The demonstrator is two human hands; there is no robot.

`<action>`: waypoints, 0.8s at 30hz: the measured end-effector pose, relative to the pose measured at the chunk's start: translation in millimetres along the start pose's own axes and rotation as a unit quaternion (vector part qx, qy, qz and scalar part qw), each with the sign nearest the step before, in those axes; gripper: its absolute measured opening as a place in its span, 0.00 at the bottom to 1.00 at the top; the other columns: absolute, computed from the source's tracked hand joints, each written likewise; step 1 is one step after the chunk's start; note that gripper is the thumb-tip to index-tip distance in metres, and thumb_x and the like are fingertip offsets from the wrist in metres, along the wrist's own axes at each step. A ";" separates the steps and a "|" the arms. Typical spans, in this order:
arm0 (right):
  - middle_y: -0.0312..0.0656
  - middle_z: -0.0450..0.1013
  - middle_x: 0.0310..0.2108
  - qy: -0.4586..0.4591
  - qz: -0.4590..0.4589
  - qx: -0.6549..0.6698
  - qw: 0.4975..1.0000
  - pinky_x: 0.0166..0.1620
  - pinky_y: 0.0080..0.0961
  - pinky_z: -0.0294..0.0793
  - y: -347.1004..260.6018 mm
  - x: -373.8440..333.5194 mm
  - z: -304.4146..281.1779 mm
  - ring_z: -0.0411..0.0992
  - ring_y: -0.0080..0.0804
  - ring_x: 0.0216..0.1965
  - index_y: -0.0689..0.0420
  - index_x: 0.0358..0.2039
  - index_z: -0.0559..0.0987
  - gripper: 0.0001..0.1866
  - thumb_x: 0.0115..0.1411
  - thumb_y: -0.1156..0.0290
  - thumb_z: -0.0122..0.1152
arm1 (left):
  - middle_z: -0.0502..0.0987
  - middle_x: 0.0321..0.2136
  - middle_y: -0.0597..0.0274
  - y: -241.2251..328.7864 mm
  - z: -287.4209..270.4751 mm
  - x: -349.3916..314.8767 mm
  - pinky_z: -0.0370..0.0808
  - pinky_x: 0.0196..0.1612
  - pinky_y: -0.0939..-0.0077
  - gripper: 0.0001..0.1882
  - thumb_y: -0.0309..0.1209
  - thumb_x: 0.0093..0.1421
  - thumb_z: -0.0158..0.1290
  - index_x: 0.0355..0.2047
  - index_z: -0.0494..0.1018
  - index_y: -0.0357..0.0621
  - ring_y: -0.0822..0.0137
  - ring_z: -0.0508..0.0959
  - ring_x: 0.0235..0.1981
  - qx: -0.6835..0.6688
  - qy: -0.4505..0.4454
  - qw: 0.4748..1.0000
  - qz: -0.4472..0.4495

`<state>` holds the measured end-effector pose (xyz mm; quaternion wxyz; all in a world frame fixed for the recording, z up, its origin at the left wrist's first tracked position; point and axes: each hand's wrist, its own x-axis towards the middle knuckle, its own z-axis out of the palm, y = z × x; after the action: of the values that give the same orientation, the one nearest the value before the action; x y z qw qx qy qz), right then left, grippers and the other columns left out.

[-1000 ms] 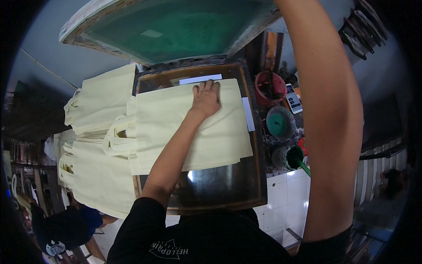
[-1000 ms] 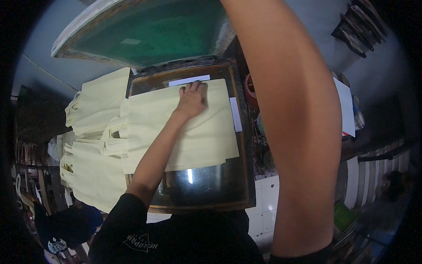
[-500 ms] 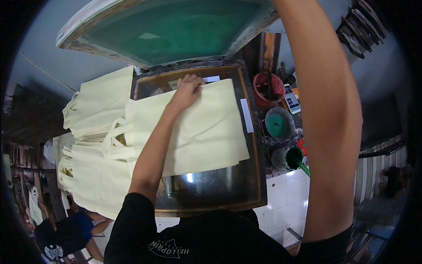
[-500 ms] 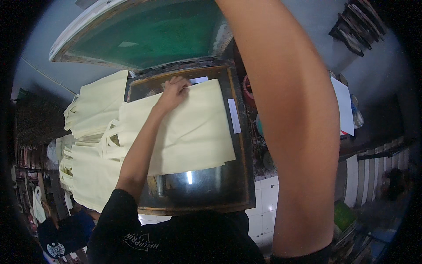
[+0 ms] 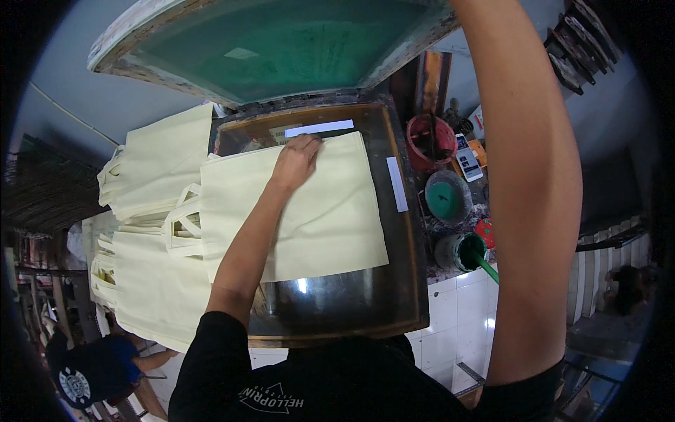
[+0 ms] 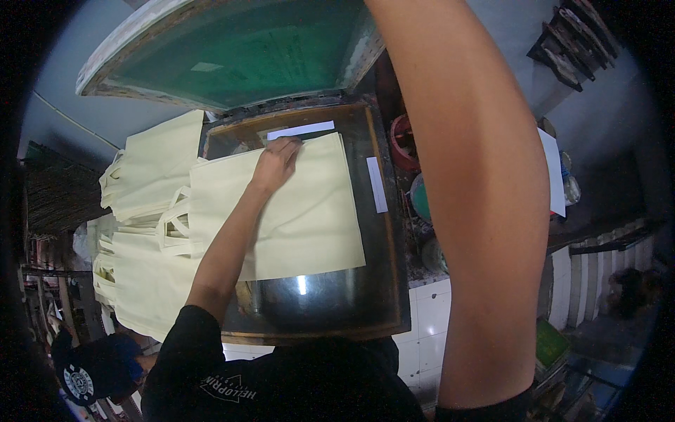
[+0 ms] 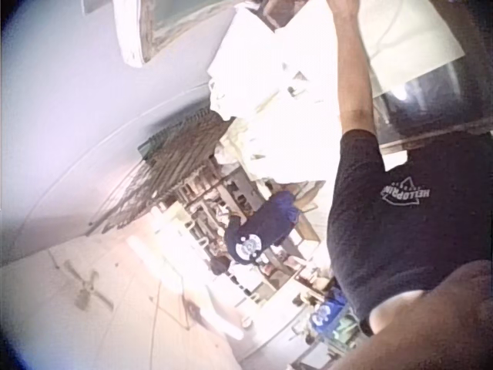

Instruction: The person performs screen printing on yellow tote bags by placing a bag on the printing surface, lowering the screen, and using a squeegee to apply green ink across the design. The person repeats this process for multiple bags, occasionally adding more ink to the screen with a brush.

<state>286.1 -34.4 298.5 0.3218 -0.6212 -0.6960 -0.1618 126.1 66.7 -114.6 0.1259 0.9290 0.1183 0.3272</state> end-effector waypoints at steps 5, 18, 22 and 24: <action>0.64 0.80 0.33 -0.005 0.003 0.022 1.000 0.44 0.42 0.78 -7.3 -7.9 -3.3 0.80 0.54 0.34 0.68 0.34 0.86 0.17 0.53 0.64 0.70 | 0.81 0.40 0.55 5.7 -18.8 29.5 0.71 0.59 0.55 0.19 0.22 0.54 0.53 0.47 0.75 0.44 0.55 0.79 0.47 0.108 -0.144 0.984 0.005; 0.64 0.80 0.35 -0.010 0.005 0.003 1.000 0.46 0.42 0.78 -3.0 -1.9 1.0 0.80 0.55 0.36 0.69 0.35 0.86 0.15 0.58 0.68 0.64 | 0.56 0.69 0.37 63.0 28.2 33.8 0.49 0.73 0.42 0.34 0.48 0.63 0.54 0.67 0.63 0.52 0.39 0.54 0.72 0.029 -0.103 0.992 -0.073; 0.63 0.81 0.36 -0.009 -0.007 0.022 1.000 0.46 0.43 0.78 4.2 -0.9 1.4 0.81 0.54 0.36 0.68 0.35 0.86 0.14 0.58 0.67 0.64 | 0.41 0.75 0.40 113.5 25.4 38.0 0.33 0.72 0.32 0.46 0.66 0.60 0.50 0.73 0.55 0.58 0.39 0.36 0.76 0.080 -0.294 0.934 -0.189; 0.62 0.81 0.36 -0.001 -0.009 0.012 1.000 0.46 0.42 0.78 0.0 -2.6 0.5 0.81 0.53 0.36 0.68 0.35 0.86 0.14 0.58 0.67 0.65 | 0.37 0.76 0.43 110.4 30.2 41.0 0.28 0.71 0.30 0.52 0.72 0.57 0.48 0.74 0.52 0.60 0.40 0.30 0.76 0.065 -0.315 0.920 -0.224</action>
<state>286.0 -36.1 296.4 0.3273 -0.6108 -0.7040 -0.1558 191.6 -29.5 -79.4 0.1658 0.9393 0.2989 -0.0279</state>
